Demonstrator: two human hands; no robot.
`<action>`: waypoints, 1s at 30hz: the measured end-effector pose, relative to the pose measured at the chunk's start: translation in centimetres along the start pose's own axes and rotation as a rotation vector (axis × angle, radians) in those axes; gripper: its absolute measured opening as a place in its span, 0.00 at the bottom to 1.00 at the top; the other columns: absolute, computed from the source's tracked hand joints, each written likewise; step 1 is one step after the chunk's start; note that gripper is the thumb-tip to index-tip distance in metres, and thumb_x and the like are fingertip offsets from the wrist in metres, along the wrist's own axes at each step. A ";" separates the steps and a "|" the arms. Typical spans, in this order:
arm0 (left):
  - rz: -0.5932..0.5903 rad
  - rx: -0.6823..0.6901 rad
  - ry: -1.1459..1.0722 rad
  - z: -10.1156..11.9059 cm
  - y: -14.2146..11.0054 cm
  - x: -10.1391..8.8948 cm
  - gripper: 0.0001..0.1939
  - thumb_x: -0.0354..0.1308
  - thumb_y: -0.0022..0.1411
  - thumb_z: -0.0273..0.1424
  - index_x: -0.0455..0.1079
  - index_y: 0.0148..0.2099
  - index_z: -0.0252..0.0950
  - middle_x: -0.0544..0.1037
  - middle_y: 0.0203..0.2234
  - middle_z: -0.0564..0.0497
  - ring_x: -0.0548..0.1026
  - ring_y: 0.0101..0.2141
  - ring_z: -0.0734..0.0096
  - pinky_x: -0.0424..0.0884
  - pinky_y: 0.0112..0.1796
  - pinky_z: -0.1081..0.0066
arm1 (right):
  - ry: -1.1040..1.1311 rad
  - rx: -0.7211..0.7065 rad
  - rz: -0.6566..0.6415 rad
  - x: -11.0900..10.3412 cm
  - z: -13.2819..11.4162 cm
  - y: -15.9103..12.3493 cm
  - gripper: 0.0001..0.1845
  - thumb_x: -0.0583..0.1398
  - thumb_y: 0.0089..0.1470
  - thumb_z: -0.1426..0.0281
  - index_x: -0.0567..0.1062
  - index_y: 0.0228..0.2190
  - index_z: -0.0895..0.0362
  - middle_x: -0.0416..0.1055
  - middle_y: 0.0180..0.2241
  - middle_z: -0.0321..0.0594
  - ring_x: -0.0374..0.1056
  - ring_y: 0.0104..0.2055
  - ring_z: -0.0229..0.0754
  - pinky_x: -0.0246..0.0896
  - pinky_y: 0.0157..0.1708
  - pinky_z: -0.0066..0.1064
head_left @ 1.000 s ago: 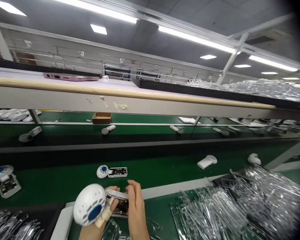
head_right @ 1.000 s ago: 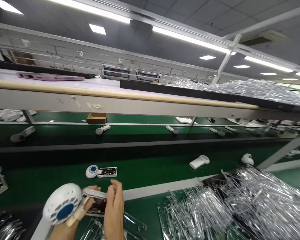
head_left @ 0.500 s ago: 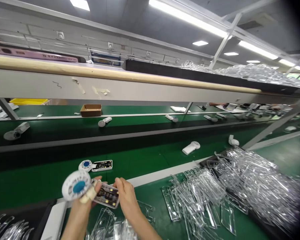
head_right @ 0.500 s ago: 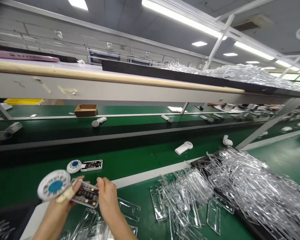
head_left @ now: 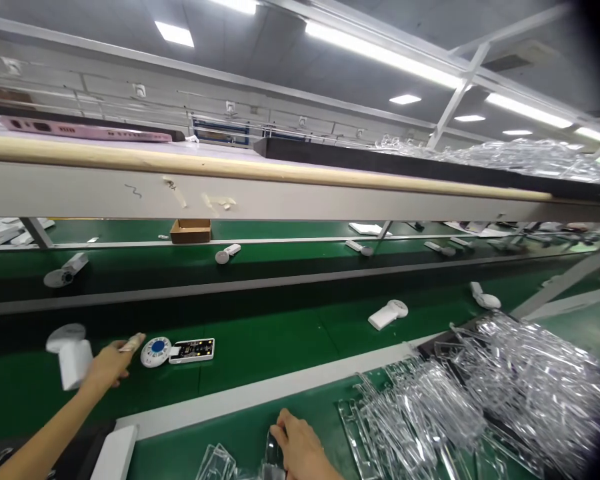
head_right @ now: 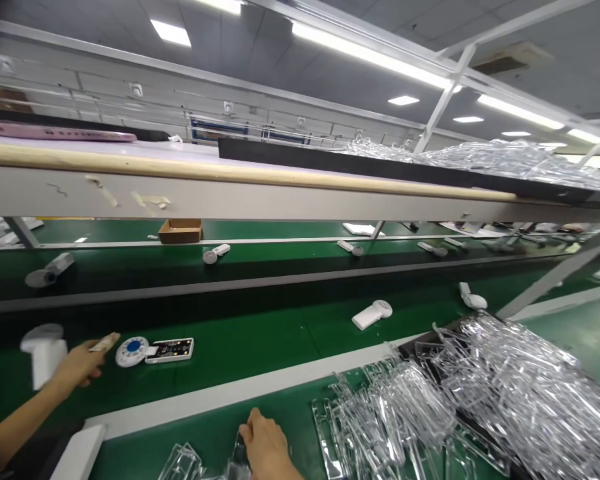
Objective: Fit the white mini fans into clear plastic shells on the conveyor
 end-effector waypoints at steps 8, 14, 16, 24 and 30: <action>-0.191 -0.091 -0.359 0.1 -1.1 5.2 0.26 0.56 0.52 0.43 0.59 0.47 0.30 0.73 0.35 0.41 0.77 0.33 0.62 0.75 0.32 0.68 | -0.206 0.044 0.070 -1.9 -0.4 -0.5 0.09 0.58 0.51 0.69 0.69 0.21 0.56 0.72 0.22 0.43 0.72 0.30 0.50 0.58 0.27 0.31; 0.046 0.199 -0.299 5.2 -5.9 2.7 0.41 0.65 0.41 0.50 0.55 0.54 0.41 0.68 0.46 0.46 0.70 0.44 0.57 0.69 0.38 0.66 | -0.191 0.010 0.151 -3.2 1.9 -1.9 0.18 0.53 0.48 0.82 0.67 0.41 0.56 0.72 0.29 0.42 0.70 0.32 0.45 0.57 0.30 0.30; 0.062 0.264 -0.326 7.1 -8.4 3.0 0.41 0.63 0.41 0.51 0.55 0.56 0.42 0.69 0.46 0.48 0.70 0.44 0.58 0.67 0.40 0.65 | 0.068 -0.111 0.178 -3.9 1.1 -2.4 0.20 0.51 0.54 0.76 0.62 0.49 0.55 0.70 0.30 0.40 0.68 0.31 0.42 0.59 0.32 0.30; -0.210 0.187 -0.547 11.6 -16.8 7.4 0.37 0.61 0.41 0.54 0.61 0.49 0.36 0.73 0.38 0.46 0.71 0.37 0.59 0.66 0.33 0.66 | 0.495 -0.316 0.201 -2.9 -7.7 -4.2 0.27 0.46 0.57 0.53 0.61 0.56 0.48 0.66 0.37 0.41 0.65 0.30 0.42 0.62 0.34 0.33; -0.282 0.176 -0.568 12.5 -20.4 8.1 0.39 0.59 0.42 0.56 0.60 0.49 0.36 0.71 0.43 0.42 0.71 0.42 0.53 0.67 0.38 0.61 | 0.258 -0.342 0.410 -2.0 -9.5 -4.8 0.28 0.56 0.52 0.59 0.61 0.55 0.40 0.66 0.38 0.40 0.68 0.35 0.48 0.63 0.32 0.34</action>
Point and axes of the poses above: each hand's wrist, its own y-axis towards the middle knuckle, its own x-axis out of the palm, z = x × y, the point moved 7 cm from there along y, towards the middle knuckle
